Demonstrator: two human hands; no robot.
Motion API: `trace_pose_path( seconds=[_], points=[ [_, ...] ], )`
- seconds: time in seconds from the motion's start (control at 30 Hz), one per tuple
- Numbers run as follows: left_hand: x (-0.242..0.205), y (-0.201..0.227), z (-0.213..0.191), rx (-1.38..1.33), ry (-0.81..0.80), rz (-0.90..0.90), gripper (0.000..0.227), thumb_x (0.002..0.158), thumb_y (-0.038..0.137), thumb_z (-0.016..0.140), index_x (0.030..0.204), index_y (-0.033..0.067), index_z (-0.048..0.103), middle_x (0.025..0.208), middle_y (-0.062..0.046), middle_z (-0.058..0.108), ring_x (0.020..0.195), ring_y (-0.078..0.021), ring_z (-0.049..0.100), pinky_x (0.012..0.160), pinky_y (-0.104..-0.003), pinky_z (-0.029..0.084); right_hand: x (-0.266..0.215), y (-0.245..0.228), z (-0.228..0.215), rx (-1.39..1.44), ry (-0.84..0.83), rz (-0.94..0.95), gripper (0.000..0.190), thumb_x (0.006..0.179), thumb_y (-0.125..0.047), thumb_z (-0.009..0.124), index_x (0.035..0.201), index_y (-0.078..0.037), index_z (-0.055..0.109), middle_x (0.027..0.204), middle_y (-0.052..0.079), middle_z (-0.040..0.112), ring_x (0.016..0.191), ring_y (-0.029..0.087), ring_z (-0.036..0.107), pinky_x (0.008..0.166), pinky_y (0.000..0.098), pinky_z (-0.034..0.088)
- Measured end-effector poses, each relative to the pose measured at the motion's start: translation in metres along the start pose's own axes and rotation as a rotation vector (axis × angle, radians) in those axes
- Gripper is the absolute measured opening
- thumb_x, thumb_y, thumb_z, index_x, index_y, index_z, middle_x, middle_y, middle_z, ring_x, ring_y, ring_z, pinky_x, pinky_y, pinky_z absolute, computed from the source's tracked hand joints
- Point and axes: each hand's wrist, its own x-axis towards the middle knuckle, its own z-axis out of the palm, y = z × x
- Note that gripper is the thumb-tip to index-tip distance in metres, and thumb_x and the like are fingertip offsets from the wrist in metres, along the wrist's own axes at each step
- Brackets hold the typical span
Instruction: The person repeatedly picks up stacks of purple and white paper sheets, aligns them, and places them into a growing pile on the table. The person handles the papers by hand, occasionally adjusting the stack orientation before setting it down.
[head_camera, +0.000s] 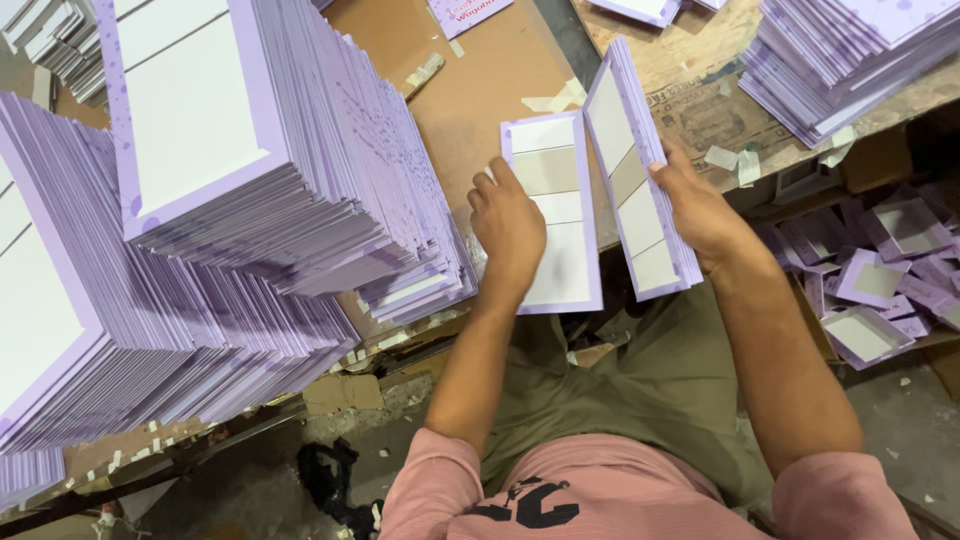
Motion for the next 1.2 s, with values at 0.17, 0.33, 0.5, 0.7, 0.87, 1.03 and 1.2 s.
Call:
trace_pose_path(
  seconds=[0.17,0.33,0.5,0.7,0.87,1.03,1.2],
  points=[
    [-0.009,0.034,-0.014,-1.063,-0.454,-0.195,0.057,0.088,0.026,0.078,0.130,0.0025,0.048,0.104,-0.014,0.060,0.081,-0.0168,0.058,0.070,-0.033,0.054,0.004,0.007,0.003,0.070,-0.013,0.027,0.061,0.103,-0.025,0.042,0.161,-0.015,0.026,0.144,0.013,0.051,0.125,0.020,0.053,0.100,0.0322,0.047],
    [-0.028,0.062,-0.023,-1.341,-0.578,-0.042,0.080,0.081,0.020,0.084,0.140,0.0050,0.032,0.107,-0.007,0.049,0.086,-0.0113,0.053,0.073,-0.026,0.051,0.005,0.009,0.005,0.004,0.004,0.027,0.065,0.102,-0.024,0.052,0.161,-0.014,0.028,0.135,0.011,0.056,0.120,0.017,0.056,0.094,0.0282,0.050],
    [-0.035,0.065,-0.018,-1.584,-0.674,-0.221,0.082,0.081,0.014,0.084,0.140,0.0055,0.028,0.105,-0.009,0.049,0.087,-0.0119,0.053,0.073,-0.026,0.052,0.002,0.008,0.004,0.135,-0.041,0.014,0.069,0.100,-0.027,0.056,0.161,-0.014,0.027,0.137,0.010,0.054,0.118,0.018,0.057,0.089,0.0300,0.053],
    [-0.033,0.054,-0.016,-1.484,-0.696,-0.398,0.068,0.080,0.009,0.075,0.135,0.0018,0.036,0.101,-0.009,0.053,0.081,-0.0151,0.058,0.063,-0.030,0.054,0.000,0.008,0.001,0.140,-0.020,0.034,0.065,0.102,-0.028,0.053,0.159,-0.010,0.027,0.139,0.016,0.054,0.121,0.023,0.058,0.095,0.0366,0.053],
    [-0.005,0.033,-0.025,-0.949,-0.442,-0.199,0.036,0.089,0.013,0.064,0.120,-0.0032,0.058,0.103,-0.014,0.072,0.088,-0.0186,0.070,0.079,-0.034,0.058,-0.001,0.007,0.009,0.069,-0.024,-0.017,0.064,0.104,-0.025,0.050,0.159,-0.008,0.024,0.147,0.019,0.052,0.130,0.026,0.056,0.104,0.0401,0.049],
    [0.021,0.030,-0.066,-1.053,-0.112,-0.090,0.025,0.094,0.010,0.060,0.117,0.0022,0.064,0.103,-0.012,0.074,0.090,-0.0273,0.071,0.085,-0.036,0.056,-0.005,-0.006,0.013,0.007,0.021,0.018,0.064,0.103,-0.025,0.048,0.160,-0.009,0.023,0.149,0.018,0.050,0.132,0.026,0.055,0.106,0.0410,0.048],
    [0.029,0.011,-0.080,-0.677,0.324,0.252,0.019,0.081,0.000,0.066,0.099,0.0041,0.070,0.120,-0.020,0.061,0.109,-0.0392,0.059,0.096,-0.041,0.048,-0.006,-0.007,0.013,-0.102,0.066,0.046,0.061,0.103,-0.025,0.046,0.160,-0.011,0.030,0.147,0.018,0.053,0.132,0.028,0.055,0.105,0.0414,0.048]
  ],
)
